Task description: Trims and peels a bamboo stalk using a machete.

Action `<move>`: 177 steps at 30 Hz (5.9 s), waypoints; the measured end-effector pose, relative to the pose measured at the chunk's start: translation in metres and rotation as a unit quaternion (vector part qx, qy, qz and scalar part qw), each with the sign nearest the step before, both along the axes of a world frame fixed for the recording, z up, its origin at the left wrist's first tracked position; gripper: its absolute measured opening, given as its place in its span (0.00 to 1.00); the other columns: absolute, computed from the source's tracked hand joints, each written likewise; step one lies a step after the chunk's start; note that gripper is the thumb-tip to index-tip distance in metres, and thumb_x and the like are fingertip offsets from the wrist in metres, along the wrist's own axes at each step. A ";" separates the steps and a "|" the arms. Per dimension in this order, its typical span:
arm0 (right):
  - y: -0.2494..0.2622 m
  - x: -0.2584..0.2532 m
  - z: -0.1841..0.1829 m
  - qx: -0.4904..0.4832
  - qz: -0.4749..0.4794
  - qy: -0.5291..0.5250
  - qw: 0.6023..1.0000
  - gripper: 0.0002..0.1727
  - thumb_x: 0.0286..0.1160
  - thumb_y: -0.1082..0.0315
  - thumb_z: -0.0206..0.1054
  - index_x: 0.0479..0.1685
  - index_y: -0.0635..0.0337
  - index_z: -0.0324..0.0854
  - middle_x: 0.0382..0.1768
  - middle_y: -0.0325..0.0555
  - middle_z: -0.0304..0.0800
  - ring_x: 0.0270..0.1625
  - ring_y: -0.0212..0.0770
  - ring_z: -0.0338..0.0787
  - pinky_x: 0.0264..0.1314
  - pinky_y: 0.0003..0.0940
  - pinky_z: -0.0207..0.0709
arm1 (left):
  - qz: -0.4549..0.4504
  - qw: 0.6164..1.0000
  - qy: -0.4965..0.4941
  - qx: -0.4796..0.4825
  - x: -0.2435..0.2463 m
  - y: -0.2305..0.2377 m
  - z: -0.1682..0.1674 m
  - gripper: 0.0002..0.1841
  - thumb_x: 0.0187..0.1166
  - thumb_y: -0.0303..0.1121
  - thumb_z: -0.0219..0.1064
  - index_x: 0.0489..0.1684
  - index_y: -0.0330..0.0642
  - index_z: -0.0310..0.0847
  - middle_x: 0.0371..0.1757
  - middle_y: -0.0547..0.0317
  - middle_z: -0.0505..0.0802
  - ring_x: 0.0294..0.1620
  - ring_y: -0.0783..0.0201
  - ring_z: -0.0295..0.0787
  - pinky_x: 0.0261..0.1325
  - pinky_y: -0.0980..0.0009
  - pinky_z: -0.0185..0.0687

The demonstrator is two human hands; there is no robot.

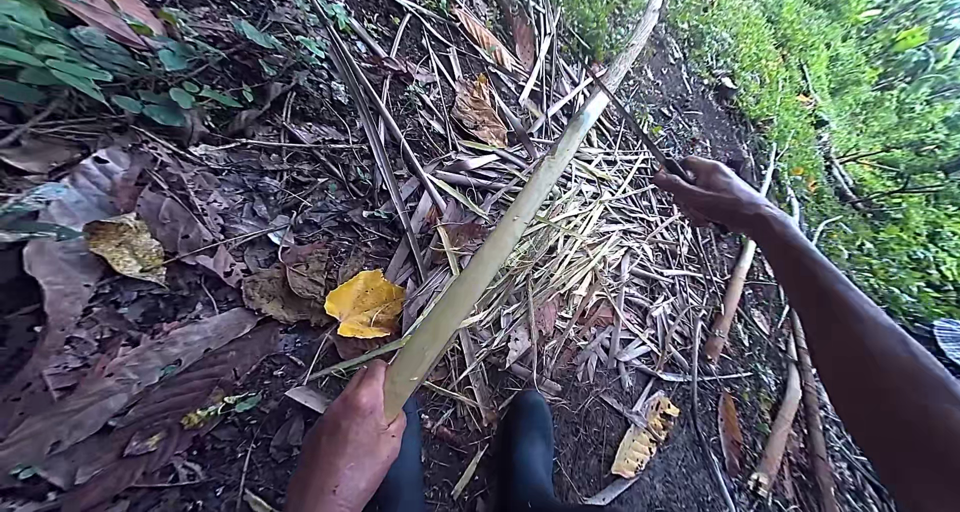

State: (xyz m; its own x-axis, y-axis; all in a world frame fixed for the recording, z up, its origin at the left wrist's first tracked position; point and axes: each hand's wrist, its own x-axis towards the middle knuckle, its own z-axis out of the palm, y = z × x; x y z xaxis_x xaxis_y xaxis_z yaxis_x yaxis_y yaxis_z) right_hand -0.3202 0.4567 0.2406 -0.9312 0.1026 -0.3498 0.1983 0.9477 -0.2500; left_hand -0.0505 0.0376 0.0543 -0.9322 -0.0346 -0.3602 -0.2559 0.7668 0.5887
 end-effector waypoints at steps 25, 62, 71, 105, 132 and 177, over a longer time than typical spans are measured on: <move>0.024 -0.034 -0.073 -0.045 0.067 0.074 0.994 0.32 0.90 0.50 0.56 0.92 0.42 0.61 0.47 0.59 0.89 0.31 0.50 0.87 0.40 0.55 0.84 | -0.008 1.000 -0.002 0.001 0.002 0.001 0.001 0.23 0.58 0.24 0.76 0.56 0.31 0.82 0.46 0.36 0.91 0.42 0.37 0.92 0.41 0.37 0.84; 0.009 -0.036 -0.061 0.034 0.151 0.108 0.982 0.32 0.91 0.54 0.57 0.92 0.50 0.61 0.60 0.63 0.89 0.52 0.60 0.92 0.61 0.63 0.80 | -0.011 1.000 0.010 0.011 0.001 0.001 -0.003 0.25 0.57 0.22 0.77 0.58 0.30 0.82 0.46 0.35 0.91 0.42 0.35 0.91 0.42 0.35 0.84; 0.013 -0.040 -0.068 0.052 0.127 0.134 0.981 0.33 0.90 0.53 0.56 0.92 0.52 0.60 0.63 0.65 0.88 0.60 0.63 0.91 0.67 0.66 0.77 | -0.008 1.000 0.003 0.007 -0.002 -0.003 -0.003 0.25 0.57 0.23 0.77 0.58 0.31 0.82 0.46 0.36 0.91 0.42 0.36 0.92 0.41 0.36 0.84; -0.025 -0.028 0.021 0.156 0.194 0.009 0.969 0.24 0.91 0.57 0.57 0.83 0.48 0.71 0.44 0.61 0.90 0.39 0.61 0.91 0.44 0.68 0.80 | -0.010 1.000 0.009 0.002 -0.001 0.001 -0.001 0.23 0.57 0.23 0.78 0.56 0.32 0.82 0.45 0.37 0.91 0.41 0.37 0.92 0.40 0.36 0.85; -0.058 0.012 0.004 0.121 0.225 -0.036 0.966 0.28 0.92 0.56 0.56 0.89 0.46 0.65 0.44 0.58 0.91 0.38 0.55 0.91 0.45 0.62 0.83 | -0.010 1.000 0.005 0.001 0.003 0.004 -0.002 0.25 0.57 0.23 0.78 0.58 0.31 0.82 0.47 0.36 0.92 0.42 0.37 0.93 0.40 0.37 0.86; -0.065 -0.022 0.050 0.448 0.166 -0.016 0.879 0.15 0.89 0.61 0.58 0.46 0.66 0.81 0.38 0.72 0.88 0.46 0.78 0.90 0.40 0.76 0.78 | -0.015 1.000 -0.006 -0.003 0.003 0.003 -0.001 0.23 0.59 0.24 0.77 0.57 0.33 0.82 0.48 0.37 0.91 0.42 0.36 0.93 0.38 0.38 0.86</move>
